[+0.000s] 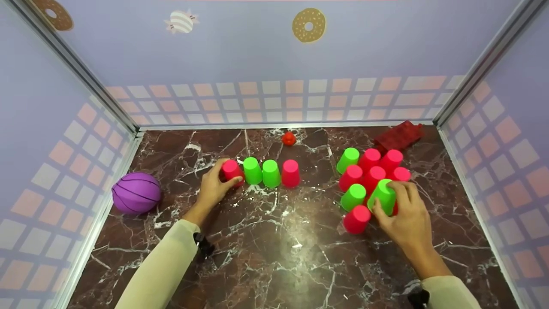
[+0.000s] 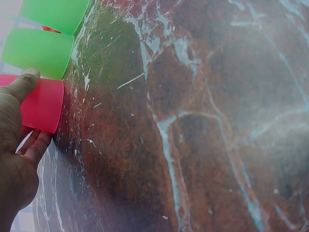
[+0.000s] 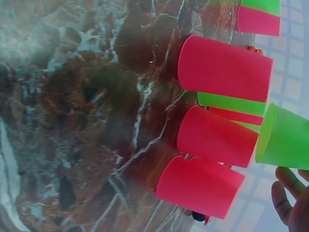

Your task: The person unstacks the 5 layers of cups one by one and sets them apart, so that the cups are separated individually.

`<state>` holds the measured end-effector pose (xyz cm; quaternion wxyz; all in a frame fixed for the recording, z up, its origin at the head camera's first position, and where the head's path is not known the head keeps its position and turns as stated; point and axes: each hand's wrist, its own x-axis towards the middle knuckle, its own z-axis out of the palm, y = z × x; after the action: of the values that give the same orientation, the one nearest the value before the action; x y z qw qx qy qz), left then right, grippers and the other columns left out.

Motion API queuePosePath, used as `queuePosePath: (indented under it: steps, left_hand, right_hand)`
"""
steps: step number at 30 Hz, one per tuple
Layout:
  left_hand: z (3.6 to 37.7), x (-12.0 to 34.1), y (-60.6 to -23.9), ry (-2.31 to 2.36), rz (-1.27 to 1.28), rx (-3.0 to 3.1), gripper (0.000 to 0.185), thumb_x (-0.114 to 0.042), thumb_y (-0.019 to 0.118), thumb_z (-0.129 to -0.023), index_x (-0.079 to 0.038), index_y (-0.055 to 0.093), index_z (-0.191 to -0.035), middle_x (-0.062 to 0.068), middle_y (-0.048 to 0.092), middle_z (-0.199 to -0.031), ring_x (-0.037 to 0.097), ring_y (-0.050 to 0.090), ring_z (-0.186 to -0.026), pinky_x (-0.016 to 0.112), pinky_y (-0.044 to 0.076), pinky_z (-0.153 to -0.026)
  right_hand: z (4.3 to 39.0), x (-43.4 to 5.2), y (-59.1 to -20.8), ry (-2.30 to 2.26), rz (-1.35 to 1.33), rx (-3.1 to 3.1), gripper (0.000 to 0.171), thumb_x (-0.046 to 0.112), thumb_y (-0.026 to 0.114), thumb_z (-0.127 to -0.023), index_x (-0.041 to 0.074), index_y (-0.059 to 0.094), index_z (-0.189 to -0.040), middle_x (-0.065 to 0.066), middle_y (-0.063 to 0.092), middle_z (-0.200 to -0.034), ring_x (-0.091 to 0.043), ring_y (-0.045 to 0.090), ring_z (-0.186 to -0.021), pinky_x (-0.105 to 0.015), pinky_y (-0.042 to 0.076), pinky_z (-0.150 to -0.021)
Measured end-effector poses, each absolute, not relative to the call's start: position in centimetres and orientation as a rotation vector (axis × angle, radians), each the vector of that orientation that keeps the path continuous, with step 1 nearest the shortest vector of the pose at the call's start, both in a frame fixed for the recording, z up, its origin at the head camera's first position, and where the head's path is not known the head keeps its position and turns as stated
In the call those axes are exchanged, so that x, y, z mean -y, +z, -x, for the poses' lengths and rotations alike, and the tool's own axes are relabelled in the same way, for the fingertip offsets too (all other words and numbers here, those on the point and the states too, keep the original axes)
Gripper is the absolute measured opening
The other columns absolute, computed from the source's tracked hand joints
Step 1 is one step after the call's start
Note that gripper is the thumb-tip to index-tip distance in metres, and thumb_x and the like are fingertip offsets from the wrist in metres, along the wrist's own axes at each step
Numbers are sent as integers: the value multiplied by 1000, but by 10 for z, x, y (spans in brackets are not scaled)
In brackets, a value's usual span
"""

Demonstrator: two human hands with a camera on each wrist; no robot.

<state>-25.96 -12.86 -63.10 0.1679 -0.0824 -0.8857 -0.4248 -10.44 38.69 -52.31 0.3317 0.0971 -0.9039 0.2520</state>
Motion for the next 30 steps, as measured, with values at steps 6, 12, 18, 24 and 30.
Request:
queuePosePath:
  steps: [6, 12, 18, 24, 30]
  left_hand:
    - [258, 124, -626, -1201, 209, 2546, 64, -42, 96, -83, -20, 67, -136, 21, 77, -122, 43, 77, -114, 58, 62, -99]
    - [259, 126, -631, -1190, 207, 2513, 67, -44, 98, -80, -23, 67, -136, 17, 78, -120, 40, 78, -112, 56, 63, -98]
    - [248, 122, -614, -1239, 211, 2528, 62, -32, 96, -84, -16, 67, -136, 24, 77, -121, 47, 77, -113, 63, 62, -100]
    - [248, 121, -613, -1215, 209, 2527, 62, -32, 96, -84, -17, 67, -136, 23, 77, -120, 45, 77, -112, 62, 62, -99]
    - [251, 124, -620, -1198, 228, 2500, 65, -35, 98, -80, -17, 67, -135, 22, 78, -119, 44, 78, -110, 63, 62, -95]
  right_hand:
    - [95, -399, -528, 669, -263, 2333, 52, 17, 83, -77, -6, 70, -122, -29, 66, -117, 18, 41, -97, 1, 38, -78]
    - [89, -405, -541, 606, -250, 2370, 53, 21, 84, -75, -3, 70, -121, -24, 66, -112, 11, 42, -90, -11, 43, -65]
    - [79, -404, -563, 552, -283, 2444, 51, 18, 86, -76, -3, 65, -118, -22, 65, -111, -17, 57, -78, -26, 52, -59]
    - [72, -405, -584, 551, -304, 2501, 49, 12, 86, -76, -3, 59, -115, -21, 60, -109, -26, 61, -76, -33, 54, -55]
    - [71, -405, -591, 557, -316, 2520, 50, 11, 84, -77, -4, 57, -117, -22, 59, -110, -29, 64, -80, -40, 57, -57]
